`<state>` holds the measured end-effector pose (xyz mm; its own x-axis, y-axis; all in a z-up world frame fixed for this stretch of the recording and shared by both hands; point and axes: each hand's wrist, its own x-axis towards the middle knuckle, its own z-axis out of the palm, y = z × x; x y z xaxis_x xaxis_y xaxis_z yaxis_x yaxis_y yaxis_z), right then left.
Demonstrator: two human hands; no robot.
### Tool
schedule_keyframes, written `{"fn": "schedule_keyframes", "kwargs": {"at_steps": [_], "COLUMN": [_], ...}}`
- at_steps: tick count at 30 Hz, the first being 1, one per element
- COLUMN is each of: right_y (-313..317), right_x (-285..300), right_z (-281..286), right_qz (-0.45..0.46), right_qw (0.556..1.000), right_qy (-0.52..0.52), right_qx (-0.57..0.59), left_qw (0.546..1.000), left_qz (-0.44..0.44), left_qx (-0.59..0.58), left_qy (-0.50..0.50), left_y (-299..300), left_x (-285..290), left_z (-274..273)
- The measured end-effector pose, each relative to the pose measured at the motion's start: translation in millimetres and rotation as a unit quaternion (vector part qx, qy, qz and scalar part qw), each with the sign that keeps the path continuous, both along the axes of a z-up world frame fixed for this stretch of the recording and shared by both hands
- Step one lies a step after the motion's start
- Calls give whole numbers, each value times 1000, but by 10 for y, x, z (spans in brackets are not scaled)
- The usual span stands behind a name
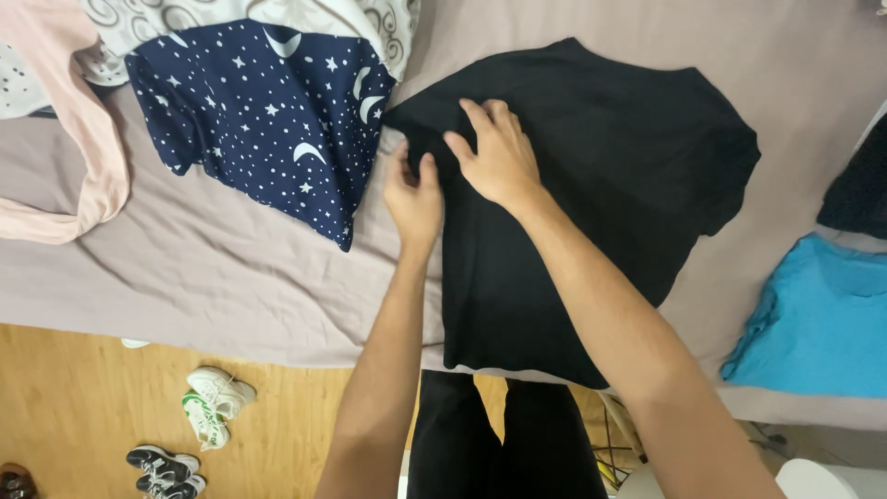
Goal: The person folds several pieces of clothing on a bed, including a black t-shirt, a black long-sleeved shirt, a grey sweater, and a patterned t-shirt. The person smooths each item, folds the sides and bottom, and stacks them neatly.
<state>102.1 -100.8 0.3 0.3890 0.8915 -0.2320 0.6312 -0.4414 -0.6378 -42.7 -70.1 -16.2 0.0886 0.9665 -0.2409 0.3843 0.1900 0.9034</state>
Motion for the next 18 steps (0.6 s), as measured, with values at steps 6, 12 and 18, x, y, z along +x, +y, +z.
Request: {"fn": "schedule_keyframes", "kwargs": {"at_steps": [6,12,18], "right_y": [35,-526,-950], "right_x": [88,501,906], "right_z": [322,2,-131], "right_qz": [-152,-158,-215], "right_qw": [942,962,932], "right_qy": [286,97,182], "right_qx": [88,201,229], "left_qw": [953,926,928], "left_qz": [-220,-290,-236], "left_qx": [209,223,48], "left_qy": [-7,90,284], "left_y": [-398,-758,-1096], "left_x": [222,356,28], "left_z": [214,511,352]}}
